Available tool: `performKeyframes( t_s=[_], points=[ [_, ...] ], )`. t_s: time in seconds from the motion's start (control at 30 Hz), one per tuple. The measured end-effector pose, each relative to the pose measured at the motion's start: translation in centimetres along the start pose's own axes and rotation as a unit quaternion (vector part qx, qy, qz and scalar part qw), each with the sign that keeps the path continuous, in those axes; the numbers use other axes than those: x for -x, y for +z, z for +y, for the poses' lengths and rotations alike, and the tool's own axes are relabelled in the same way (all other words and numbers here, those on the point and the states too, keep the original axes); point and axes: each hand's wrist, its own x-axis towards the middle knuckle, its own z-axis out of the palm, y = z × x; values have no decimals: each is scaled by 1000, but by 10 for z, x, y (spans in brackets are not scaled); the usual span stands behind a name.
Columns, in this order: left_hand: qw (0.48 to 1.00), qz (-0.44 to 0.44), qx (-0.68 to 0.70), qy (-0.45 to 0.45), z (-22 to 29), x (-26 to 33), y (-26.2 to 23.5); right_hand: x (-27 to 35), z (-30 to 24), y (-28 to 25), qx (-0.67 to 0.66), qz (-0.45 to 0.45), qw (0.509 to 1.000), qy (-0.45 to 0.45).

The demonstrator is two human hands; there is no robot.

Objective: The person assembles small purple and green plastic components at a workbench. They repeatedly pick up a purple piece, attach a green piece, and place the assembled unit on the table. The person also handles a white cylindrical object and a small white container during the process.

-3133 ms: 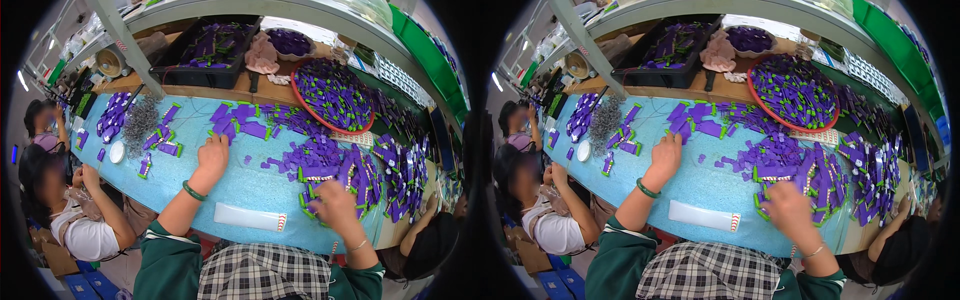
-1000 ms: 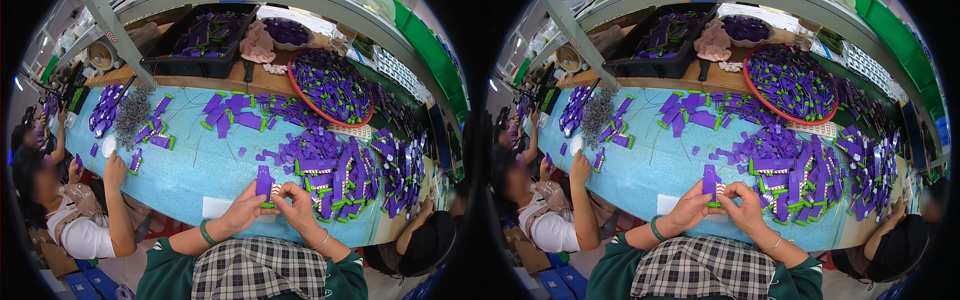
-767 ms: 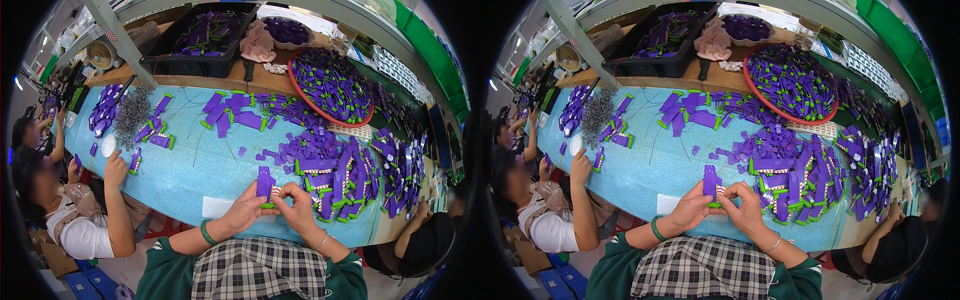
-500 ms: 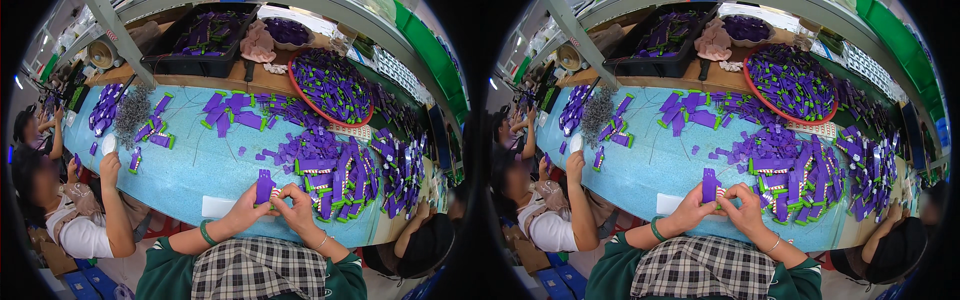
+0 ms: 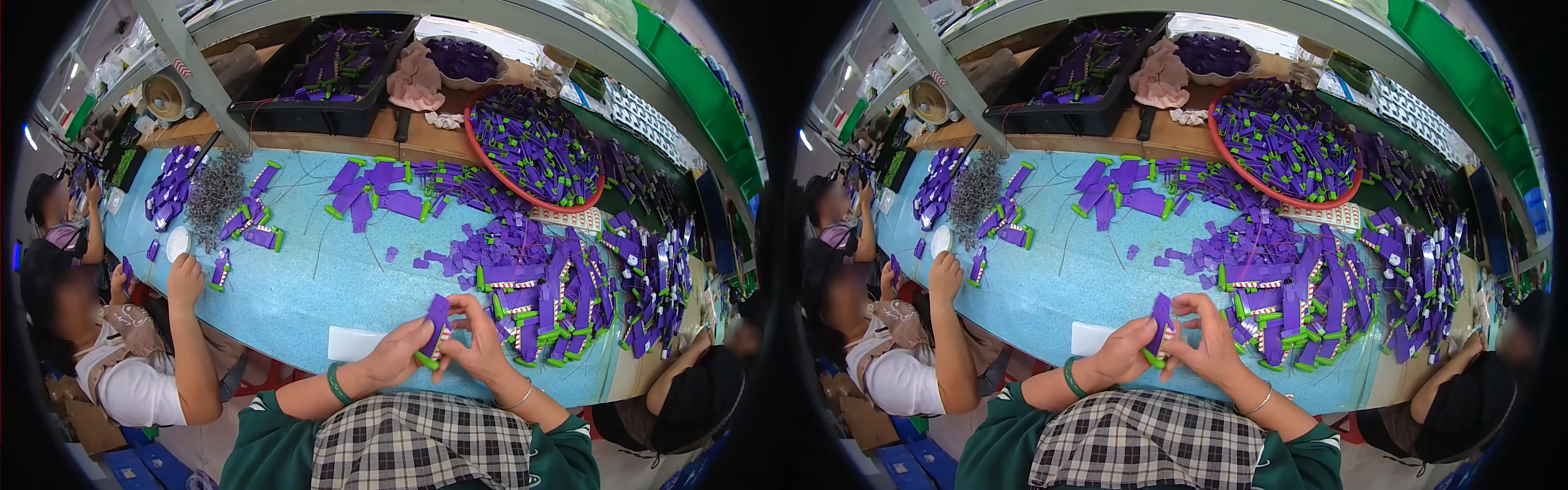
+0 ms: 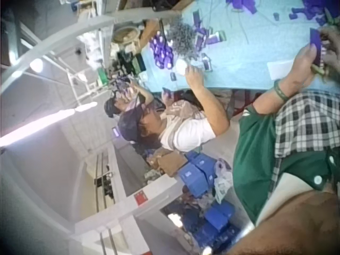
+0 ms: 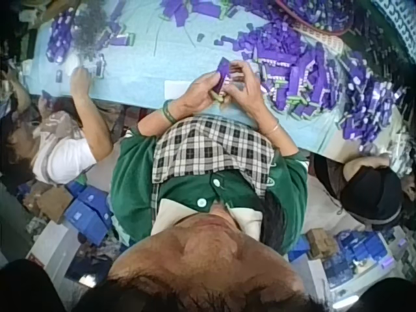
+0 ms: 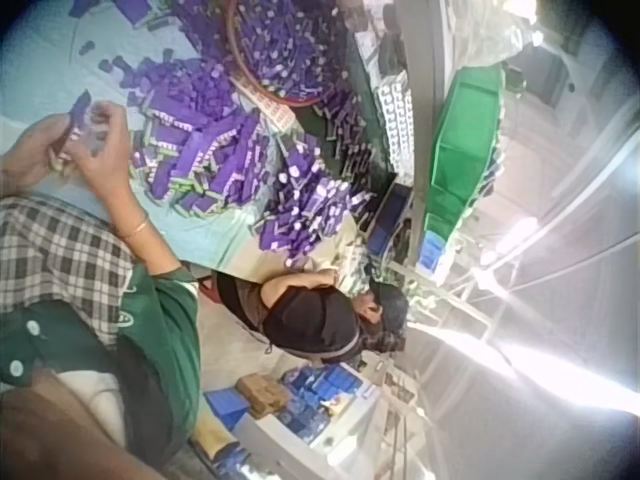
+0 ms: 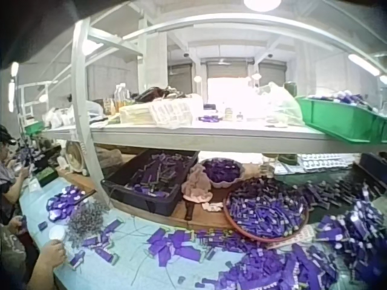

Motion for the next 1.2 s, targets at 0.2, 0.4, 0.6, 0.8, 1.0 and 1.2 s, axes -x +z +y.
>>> performKeyframes(
  t_s=[0.2, 0.4, 0.6, 0.8, 1.0, 1.2],
  points=[
    [975, -97, 82, -185, -18, -12, -12, -5, -7, -4, -36, -89, 995, 8],
    [980, -35, -197, -6, 2, -8, 1, -3, -10, -8, -305, -81, 943, 104],
    [488, -16, -726, 484, 51, -5, -2, -5, -14, -16, -342, -47, 924, 165],
    [394, -73, -739, 542, 41, -6, 0, -11, -23, -13, -327, -71, 925, 178],
    [372, -107, -725, 570, 34, -2, -2, -9, -17, -12, -313, -119, 911, 240],
    [384, -83, -734, 554, 37, 2, -5, 4, -26, -6, -303, -151, 897, 284]
  ],
)
